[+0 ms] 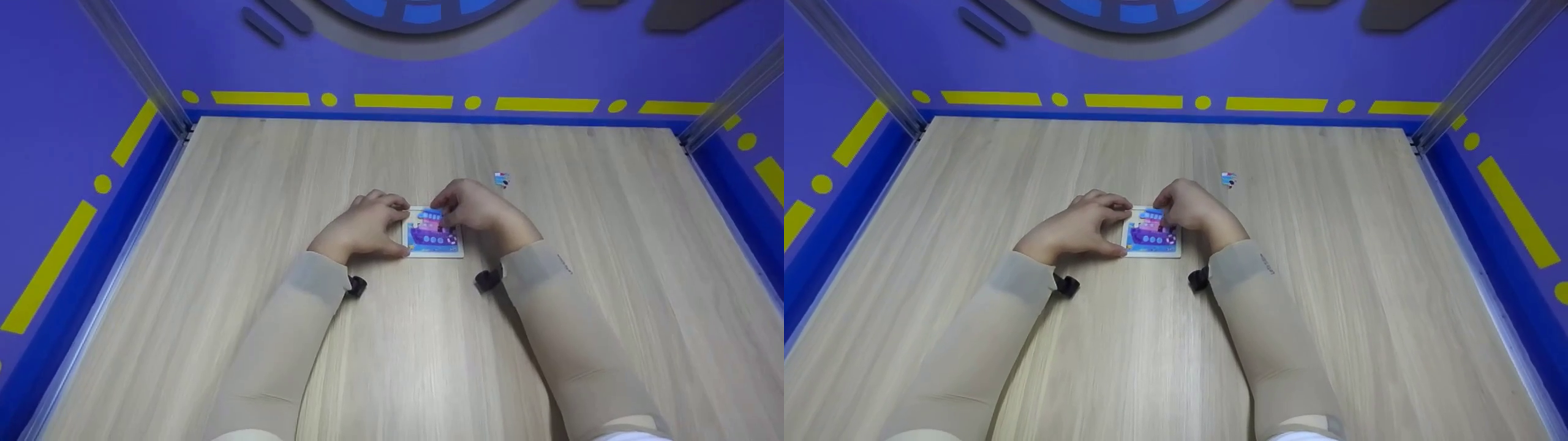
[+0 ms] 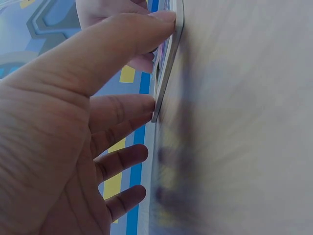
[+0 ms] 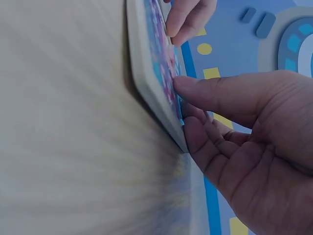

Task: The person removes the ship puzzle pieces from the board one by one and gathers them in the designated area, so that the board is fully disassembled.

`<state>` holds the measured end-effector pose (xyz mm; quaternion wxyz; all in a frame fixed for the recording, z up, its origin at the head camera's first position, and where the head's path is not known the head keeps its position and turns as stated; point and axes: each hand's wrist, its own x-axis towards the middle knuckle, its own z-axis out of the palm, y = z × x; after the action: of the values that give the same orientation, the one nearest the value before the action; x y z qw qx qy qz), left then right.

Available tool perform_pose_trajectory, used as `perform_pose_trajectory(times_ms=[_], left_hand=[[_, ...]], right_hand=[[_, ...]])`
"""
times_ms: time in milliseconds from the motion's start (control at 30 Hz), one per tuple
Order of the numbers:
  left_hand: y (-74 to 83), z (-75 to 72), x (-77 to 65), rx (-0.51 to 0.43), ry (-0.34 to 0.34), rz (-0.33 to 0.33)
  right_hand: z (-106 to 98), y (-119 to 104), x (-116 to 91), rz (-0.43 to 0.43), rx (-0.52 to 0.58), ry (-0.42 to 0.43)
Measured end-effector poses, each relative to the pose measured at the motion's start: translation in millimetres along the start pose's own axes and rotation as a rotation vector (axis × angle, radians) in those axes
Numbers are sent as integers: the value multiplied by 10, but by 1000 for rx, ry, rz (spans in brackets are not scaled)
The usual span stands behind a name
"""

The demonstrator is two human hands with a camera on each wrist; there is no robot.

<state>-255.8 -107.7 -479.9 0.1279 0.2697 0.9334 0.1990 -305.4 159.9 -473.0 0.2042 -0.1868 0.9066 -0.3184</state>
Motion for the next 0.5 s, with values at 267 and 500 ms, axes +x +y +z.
perform_pose_trajectory(times_ms=[267,500], left_hand=[[-4,-2,-2,-8,7,4],[5,0,-3,-11,0,7]], right_hand=[[-4,-12,-13,-12,15,8],[9,-12,-18,-18,13,16]])
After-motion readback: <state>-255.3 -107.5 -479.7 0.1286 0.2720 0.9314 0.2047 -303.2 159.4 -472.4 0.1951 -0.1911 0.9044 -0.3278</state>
